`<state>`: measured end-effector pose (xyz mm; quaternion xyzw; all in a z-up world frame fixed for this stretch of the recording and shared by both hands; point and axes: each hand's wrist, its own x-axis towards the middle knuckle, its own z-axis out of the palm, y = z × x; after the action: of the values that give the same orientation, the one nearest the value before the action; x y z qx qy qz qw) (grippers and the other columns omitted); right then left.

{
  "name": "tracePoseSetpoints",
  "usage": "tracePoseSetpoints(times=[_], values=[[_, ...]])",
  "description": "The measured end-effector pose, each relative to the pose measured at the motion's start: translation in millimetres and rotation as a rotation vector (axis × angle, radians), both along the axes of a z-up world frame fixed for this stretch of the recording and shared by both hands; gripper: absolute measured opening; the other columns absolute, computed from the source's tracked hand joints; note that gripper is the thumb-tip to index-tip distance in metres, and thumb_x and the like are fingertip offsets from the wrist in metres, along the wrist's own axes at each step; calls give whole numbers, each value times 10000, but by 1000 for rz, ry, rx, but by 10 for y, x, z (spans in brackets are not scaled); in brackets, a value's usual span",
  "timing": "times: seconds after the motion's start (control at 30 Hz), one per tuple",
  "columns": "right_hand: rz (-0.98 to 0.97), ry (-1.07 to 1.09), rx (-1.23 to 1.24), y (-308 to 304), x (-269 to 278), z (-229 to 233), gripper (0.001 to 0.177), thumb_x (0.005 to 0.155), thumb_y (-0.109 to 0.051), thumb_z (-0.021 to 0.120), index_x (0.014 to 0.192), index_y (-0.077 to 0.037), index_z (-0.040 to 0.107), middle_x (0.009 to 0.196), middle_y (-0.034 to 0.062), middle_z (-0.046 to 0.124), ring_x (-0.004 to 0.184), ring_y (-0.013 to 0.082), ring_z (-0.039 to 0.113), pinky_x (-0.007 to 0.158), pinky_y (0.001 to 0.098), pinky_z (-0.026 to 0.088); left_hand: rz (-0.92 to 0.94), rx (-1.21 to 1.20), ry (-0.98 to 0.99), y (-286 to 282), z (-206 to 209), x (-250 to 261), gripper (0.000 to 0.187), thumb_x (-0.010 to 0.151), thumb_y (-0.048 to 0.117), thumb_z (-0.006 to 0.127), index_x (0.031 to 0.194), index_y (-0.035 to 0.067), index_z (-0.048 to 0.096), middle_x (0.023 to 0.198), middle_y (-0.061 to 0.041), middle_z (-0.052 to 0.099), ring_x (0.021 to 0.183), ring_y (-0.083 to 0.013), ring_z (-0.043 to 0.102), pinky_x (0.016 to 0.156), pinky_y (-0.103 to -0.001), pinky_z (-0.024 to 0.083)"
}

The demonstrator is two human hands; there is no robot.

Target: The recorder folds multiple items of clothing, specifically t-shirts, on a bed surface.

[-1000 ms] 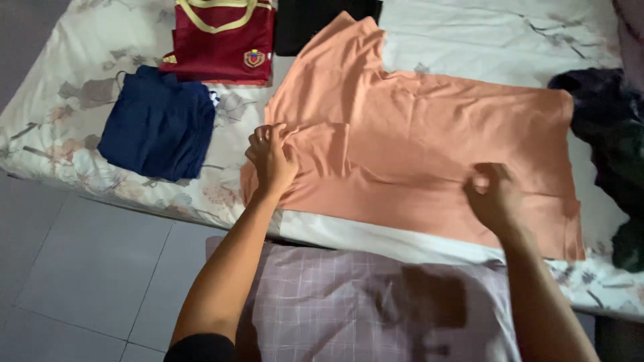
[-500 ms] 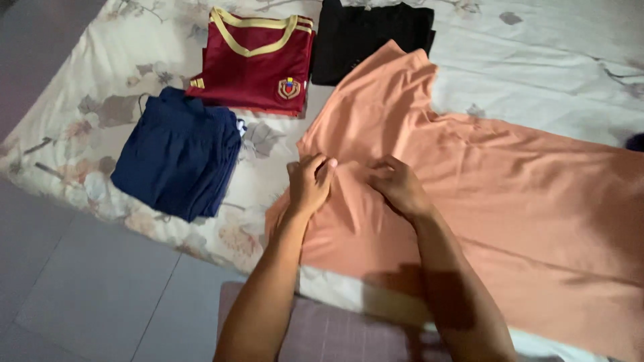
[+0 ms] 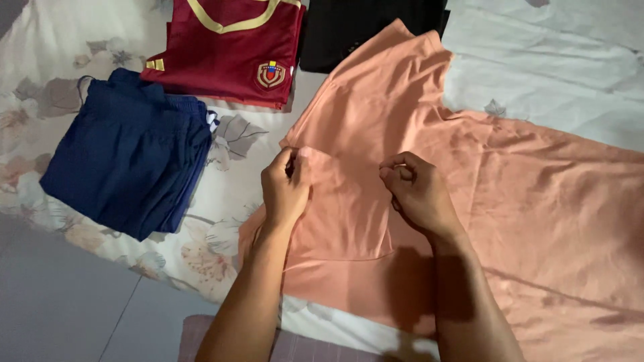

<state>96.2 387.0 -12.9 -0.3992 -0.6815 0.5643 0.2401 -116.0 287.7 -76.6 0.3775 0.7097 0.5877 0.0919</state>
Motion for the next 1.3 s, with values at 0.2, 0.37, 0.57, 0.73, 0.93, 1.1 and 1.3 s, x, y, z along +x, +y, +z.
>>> tracePoseSetpoints(times=[0.2,0.37,0.57,0.73,0.93,1.1,1.3], values=[[-54,11,-80,68,39,-48,168,964,-113,593,988,30,678,686,27,605,514,100,539,471,276,425,-69,-39,105,1,60,20,78,945,71,620,941,8,666,588,-76,545,507,-163,536,519,-347,421],[92,-284,29,39,51,61,179,907,-142,711,900,36,731,663,22,577,587,81,498,525,291,428,-47,-94,137,8,86,8,114,931,73,630,1002,23,705,625,-111,628,516,-207,622,531,-353,450],[-17,-300,-9,-1,30,147,183,932,-156,678,956,20,725,636,57,588,510,169,509,476,353,403,-57,-36,118,15,123,37,164,1011,170,655,1075,48,744,882,-130,771,752,-218,752,681,-319,553],[16,-325,260,36,46,35,199,926,-170,691,979,16,739,677,113,699,583,163,655,557,331,518,-30,-57,86,21,169,52,200,1019,219,668,1076,47,752,893,-131,779,765,-229,759,700,-319,561],[77,-408,316,-8,37,55,291,882,-258,731,986,13,710,737,183,721,669,271,701,623,403,550,-34,-52,195,26,134,25,147,983,145,662,1045,28,726,879,-153,754,769,-290,747,694,-354,553],[101,-491,473,-1,-2,-68,276,894,-293,706,919,-18,702,818,197,728,778,388,703,694,485,545,-42,-134,212,84,60,13,114,968,133,646,1006,40,700,843,-158,735,735,-326,728,681,-411,537],[78,-488,270,22,-9,-168,291,928,-308,650,896,-21,678,738,221,694,703,377,722,682,493,546,81,-177,416,139,-188,-13,151,1008,224,655,1035,80,691,938,-150,757,856,-377,706,781,-504,472]])
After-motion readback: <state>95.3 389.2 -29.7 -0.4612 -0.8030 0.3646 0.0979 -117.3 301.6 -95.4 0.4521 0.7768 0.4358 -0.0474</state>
